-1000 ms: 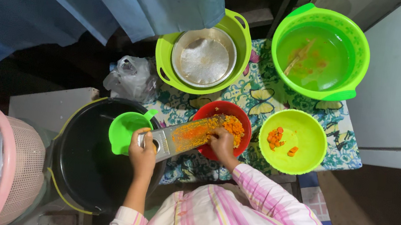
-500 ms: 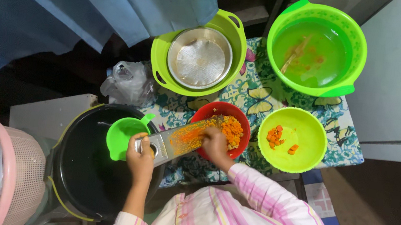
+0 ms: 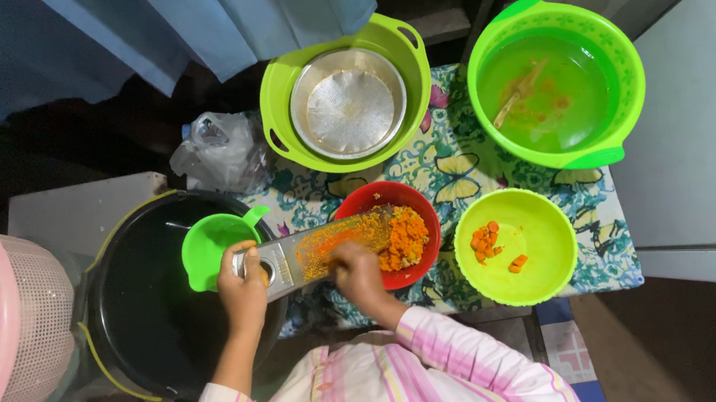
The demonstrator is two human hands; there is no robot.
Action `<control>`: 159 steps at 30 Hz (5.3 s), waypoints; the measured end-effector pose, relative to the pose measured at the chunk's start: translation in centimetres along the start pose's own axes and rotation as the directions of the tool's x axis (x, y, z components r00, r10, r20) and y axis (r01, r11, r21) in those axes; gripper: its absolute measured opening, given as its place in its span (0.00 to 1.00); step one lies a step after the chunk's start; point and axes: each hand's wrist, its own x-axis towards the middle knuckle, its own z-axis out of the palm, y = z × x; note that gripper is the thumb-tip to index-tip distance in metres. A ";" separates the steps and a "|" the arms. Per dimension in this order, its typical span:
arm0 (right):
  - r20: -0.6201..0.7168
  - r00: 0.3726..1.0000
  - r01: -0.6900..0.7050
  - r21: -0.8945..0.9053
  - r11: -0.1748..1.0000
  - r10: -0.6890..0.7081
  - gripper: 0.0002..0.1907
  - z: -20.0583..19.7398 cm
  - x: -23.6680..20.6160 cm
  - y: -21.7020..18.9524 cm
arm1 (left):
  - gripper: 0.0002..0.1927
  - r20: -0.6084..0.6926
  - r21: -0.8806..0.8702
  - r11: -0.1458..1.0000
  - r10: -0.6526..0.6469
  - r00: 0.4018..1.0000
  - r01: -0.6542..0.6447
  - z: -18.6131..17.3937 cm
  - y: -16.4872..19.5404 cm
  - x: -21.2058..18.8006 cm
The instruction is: The person grates carrot pieces on a metal box grater held over a red bowl, repeatedly rubbing carrot chunks against the grating surface so shreds fall into the bowl. Grated carrot accumulates in the red bowl while whole carrot pieces sit in a nearby yellow bowl.
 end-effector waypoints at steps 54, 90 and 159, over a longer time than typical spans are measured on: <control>-0.007 0.998 0.055 0.007 0.998 -0.055 0.14 0.4 -0.5 0.2 | 0.09 0.005 0.017 0.996 0.084 0.996 -0.084 -0.1 -0.7 -0.3; 0.005 0.999 -0.034 0.081 0.996 0.033 0.09 0.0 1.0 0.4 | 0.09 0.006 0.002 0.999 0.038 0.999 -0.038 -0.5 0.1 -0.3; 0.168 0.986 0.048 -0.347 0.937 0.011 0.16 -4.6 0.0 5.4 | 0.09 -0.001 0.018 0.999 0.046 0.999 -0.046 -0.3 -0.8 0.3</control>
